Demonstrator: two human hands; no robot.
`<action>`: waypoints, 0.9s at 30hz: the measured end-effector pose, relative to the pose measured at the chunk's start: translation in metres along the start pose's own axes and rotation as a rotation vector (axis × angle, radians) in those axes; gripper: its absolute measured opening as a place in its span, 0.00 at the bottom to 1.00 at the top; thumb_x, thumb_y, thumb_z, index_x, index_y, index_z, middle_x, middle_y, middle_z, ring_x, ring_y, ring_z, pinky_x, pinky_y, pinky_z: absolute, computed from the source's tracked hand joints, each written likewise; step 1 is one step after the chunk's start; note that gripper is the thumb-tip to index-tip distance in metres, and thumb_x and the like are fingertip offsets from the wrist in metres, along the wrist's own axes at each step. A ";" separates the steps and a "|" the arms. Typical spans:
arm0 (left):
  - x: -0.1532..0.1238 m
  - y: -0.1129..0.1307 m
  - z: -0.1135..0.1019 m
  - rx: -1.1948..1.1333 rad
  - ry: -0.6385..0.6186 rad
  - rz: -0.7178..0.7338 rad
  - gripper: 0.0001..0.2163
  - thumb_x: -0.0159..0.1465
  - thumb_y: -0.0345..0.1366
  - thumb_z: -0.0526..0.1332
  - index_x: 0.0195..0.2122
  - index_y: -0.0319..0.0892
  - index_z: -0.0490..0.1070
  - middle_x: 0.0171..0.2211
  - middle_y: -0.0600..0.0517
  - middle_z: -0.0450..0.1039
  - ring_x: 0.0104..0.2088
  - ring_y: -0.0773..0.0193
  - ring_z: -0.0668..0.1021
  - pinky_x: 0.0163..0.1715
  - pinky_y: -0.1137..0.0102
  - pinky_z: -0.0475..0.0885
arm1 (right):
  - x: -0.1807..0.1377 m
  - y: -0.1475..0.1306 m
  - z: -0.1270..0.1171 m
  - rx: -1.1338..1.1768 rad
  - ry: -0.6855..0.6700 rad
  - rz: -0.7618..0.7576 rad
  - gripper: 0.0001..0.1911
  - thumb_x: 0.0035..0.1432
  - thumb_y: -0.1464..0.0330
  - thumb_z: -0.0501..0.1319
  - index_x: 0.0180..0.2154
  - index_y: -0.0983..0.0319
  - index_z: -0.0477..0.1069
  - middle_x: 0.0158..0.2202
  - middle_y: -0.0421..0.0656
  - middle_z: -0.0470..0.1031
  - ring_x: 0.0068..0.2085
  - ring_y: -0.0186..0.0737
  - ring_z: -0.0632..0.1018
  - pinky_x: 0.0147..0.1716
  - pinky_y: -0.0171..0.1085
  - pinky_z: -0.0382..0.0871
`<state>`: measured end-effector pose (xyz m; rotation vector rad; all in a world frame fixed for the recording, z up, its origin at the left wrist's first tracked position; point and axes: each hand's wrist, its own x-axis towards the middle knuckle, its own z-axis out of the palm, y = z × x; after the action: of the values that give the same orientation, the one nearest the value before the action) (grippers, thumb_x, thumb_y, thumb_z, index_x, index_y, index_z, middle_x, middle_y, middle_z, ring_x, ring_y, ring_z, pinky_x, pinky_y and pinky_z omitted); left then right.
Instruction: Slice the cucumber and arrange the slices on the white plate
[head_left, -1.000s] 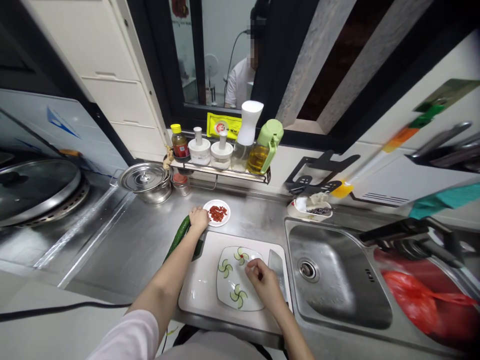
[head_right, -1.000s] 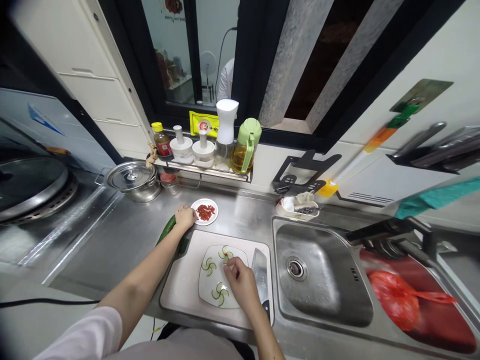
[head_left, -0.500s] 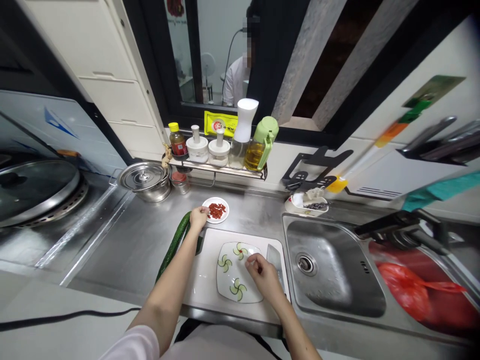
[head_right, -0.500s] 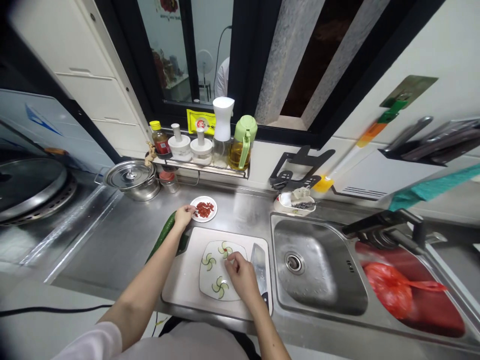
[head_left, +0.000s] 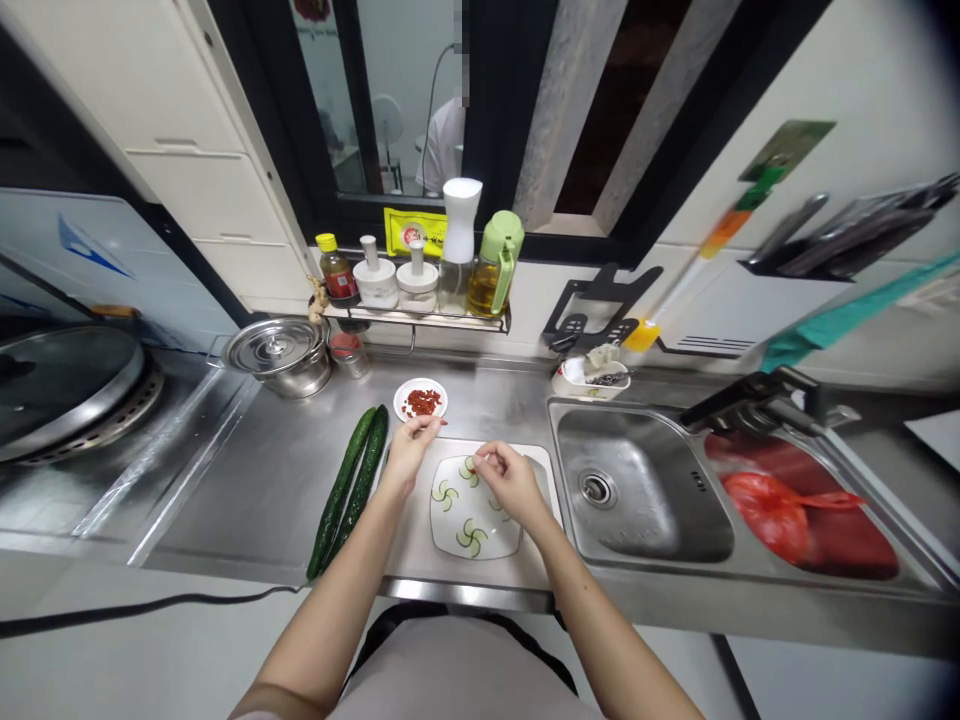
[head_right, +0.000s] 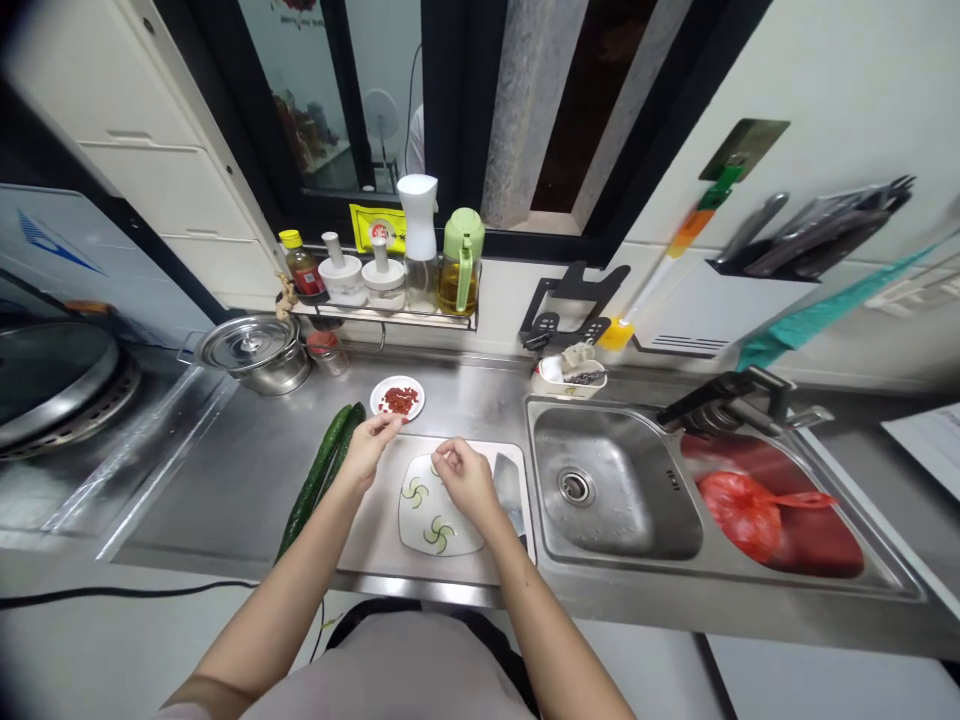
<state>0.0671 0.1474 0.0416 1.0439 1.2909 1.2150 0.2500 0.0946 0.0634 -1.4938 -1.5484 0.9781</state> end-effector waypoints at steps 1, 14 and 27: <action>-0.010 0.002 0.003 0.037 -0.028 0.024 0.15 0.55 0.46 0.64 0.35 0.39 0.78 0.37 0.47 0.79 0.40 0.61 0.77 0.43 0.69 0.69 | 0.000 -0.004 0.000 0.009 0.000 -0.010 0.12 0.56 0.57 0.58 0.33 0.60 0.70 0.21 0.34 0.62 0.23 0.32 0.64 0.24 0.31 0.57; -0.090 -0.026 0.014 0.178 -0.101 0.006 0.12 0.56 0.45 0.63 0.33 0.41 0.76 0.33 0.49 0.76 0.33 0.64 0.72 0.37 0.70 0.67 | -0.043 0.015 0.013 0.036 -0.076 -0.018 0.11 0.55 0.59 0.59 0.31 0.60 0.70 0.21 0.35 0.63 0.23 0.32 0.64 0.24 0.31 0.57; -0.100 -0.042 0.001 0.508 -0.102 0.060 0.10 0.60 0.41 0.60 0.37 0.43 0.77 0.34 0.50 0.75 0.34 0.64 0.73 0.38 0.70 0.67 | -0.056 0.046 0.011 -0.001 -0.128 0.070 0.09 0.54 0.62 0.60 0.28 0.61 0.70 0.22 0.37 0.68 0.25 0.32 0.67 0.26 0.31 0.60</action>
<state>0.0789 0.0441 0.0115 1.4943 1.5353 0.8779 0.2612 0.0398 0.0166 -1.5207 -1.5948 1.1327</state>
